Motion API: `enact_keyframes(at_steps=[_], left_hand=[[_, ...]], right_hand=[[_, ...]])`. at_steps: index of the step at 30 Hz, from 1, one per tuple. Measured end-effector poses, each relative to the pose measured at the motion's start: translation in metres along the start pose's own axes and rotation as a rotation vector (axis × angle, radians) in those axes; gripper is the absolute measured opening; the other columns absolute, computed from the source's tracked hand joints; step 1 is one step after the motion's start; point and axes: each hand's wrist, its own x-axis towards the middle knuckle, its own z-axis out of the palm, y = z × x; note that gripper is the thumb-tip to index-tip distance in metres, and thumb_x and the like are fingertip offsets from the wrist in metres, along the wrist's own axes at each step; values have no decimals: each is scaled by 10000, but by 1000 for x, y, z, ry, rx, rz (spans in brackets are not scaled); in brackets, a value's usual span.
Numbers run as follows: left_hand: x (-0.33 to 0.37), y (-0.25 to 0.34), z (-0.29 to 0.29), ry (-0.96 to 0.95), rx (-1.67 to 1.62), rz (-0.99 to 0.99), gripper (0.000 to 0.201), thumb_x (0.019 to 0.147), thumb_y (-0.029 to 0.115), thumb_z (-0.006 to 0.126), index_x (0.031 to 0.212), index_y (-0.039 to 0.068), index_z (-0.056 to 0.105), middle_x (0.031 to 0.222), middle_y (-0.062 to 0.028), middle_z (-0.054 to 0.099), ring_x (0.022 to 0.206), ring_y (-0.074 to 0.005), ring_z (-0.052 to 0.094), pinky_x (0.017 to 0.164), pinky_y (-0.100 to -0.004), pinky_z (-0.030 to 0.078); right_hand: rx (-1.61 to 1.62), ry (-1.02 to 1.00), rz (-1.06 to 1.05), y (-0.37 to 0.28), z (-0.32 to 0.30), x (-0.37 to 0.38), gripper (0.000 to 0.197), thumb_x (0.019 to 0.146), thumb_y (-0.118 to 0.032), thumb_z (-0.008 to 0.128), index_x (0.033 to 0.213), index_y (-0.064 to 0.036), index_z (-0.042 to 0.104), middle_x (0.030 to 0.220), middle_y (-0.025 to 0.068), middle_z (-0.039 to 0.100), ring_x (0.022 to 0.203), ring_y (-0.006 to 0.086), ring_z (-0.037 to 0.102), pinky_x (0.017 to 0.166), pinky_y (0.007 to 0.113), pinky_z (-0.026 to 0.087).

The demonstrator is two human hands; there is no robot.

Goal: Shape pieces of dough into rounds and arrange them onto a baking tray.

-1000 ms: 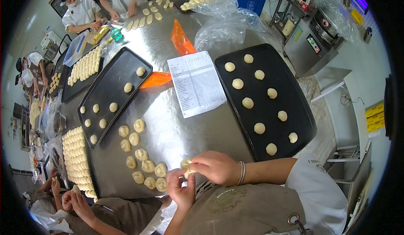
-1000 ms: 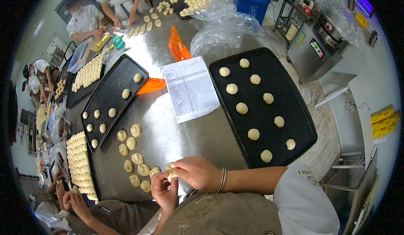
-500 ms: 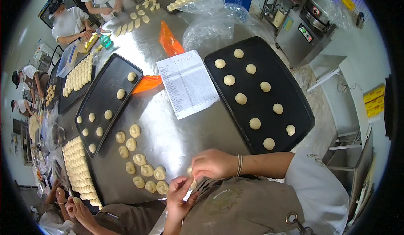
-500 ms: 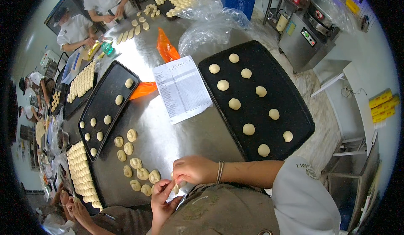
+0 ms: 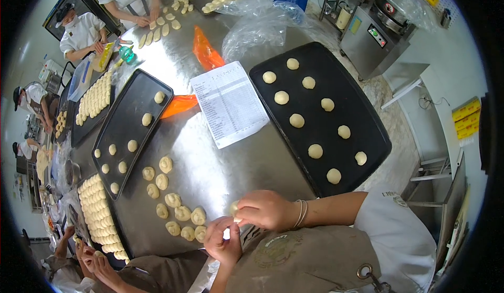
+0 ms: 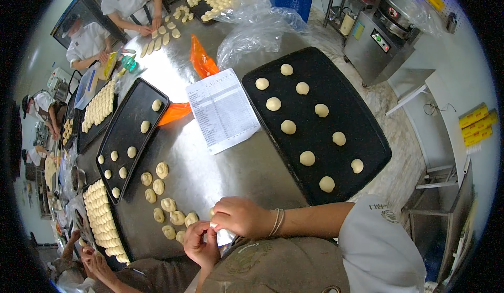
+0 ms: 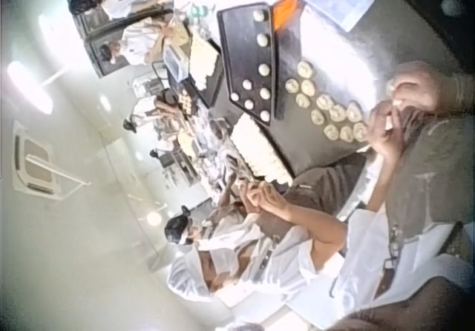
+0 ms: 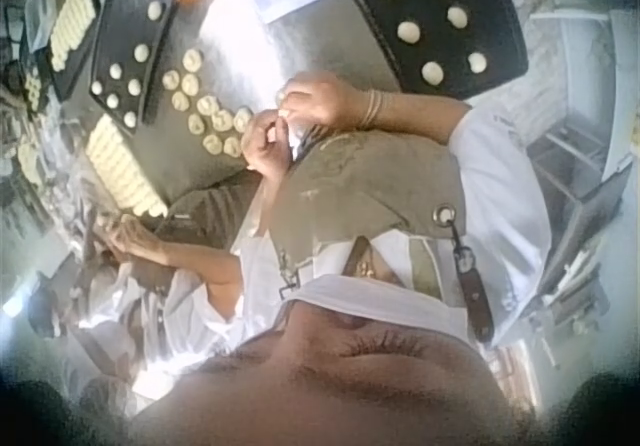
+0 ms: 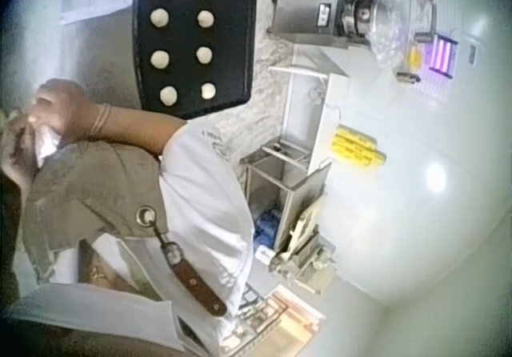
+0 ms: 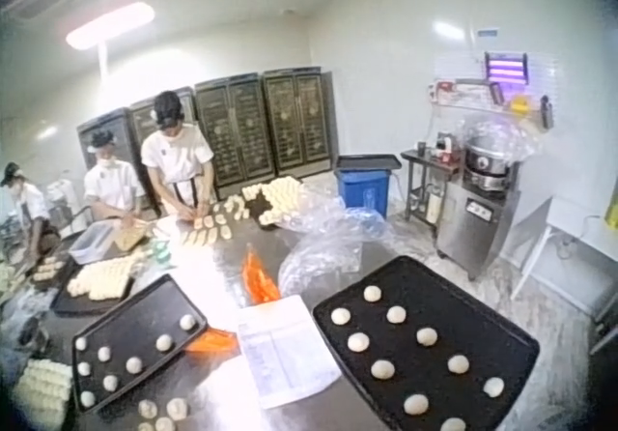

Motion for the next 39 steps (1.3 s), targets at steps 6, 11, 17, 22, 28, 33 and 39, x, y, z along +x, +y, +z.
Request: enact_keyframes(at_steps=[6,11,17,22,28,33,39], left_hand=[[-8,-4,-7,-162,-65,94,151,793,-57,578,928,-14,632,948,-108,567,793,-155,543,694,-228,435],[-7,-2,-22,-356,121,146,300,807,82,622,1088,-6,564,1114,-120,487,938,-208,510,815,-296,417],[-8,4,1,-73,-789,-311,658,734,74,680,1272,12,307,1201,-109,429,1053,-203,470,907,-322,391],[-2,-4,18,-152,-612,-325,551,672,-90,665,1153,-1,410,1060,-65,493,957,-150,521,856,-289,428],[12,17,58,-231,-636,-301,531,666,-83,674,1128,7,428,1034,-68,494,935,-145,510,813,-271,426],[34,26,92,-591,-305,-22,426,601,-67,694,985,13,526,986,-97,487,909,-191,522,769,-261,437],[45,31,157,-920,-309,-65,387,622,15,733,953,28,534,945,-75,514,871,-171,538,672,-247,466]], right_hand=[[173,74,121,10,-1,0,169,703,-99,669,835,-56,572,789,58,542,711,250,552,592,338,439],[229,-163,114,15,-9,2,132,717,-71,655,828,-63,584,811,54,549,694,256,543,602,331,434],[348,23,9,2,-11,-2,115,728,-82,616,831,-36,592,858,81,565,788,263,566,695,329,453],[576,4,276,4,-25,-12,135,768,-117,626,850,-17,589,896,79,572,835,225,573,736,303,447],[743,160,456,17,-39,-44,125,788,-35,617,900,-38,563,941,40,550,876,127,526,778,264,432],[1231,362,717,32,-67,-75,174,739,1,662,878,-48,570,866,9,562,838,91,529,772,245,437],[1088,474,932,53,-101,-138,166,764,-47,653,926,-18,630,834,29,631,802,116,592,739,247,487]])
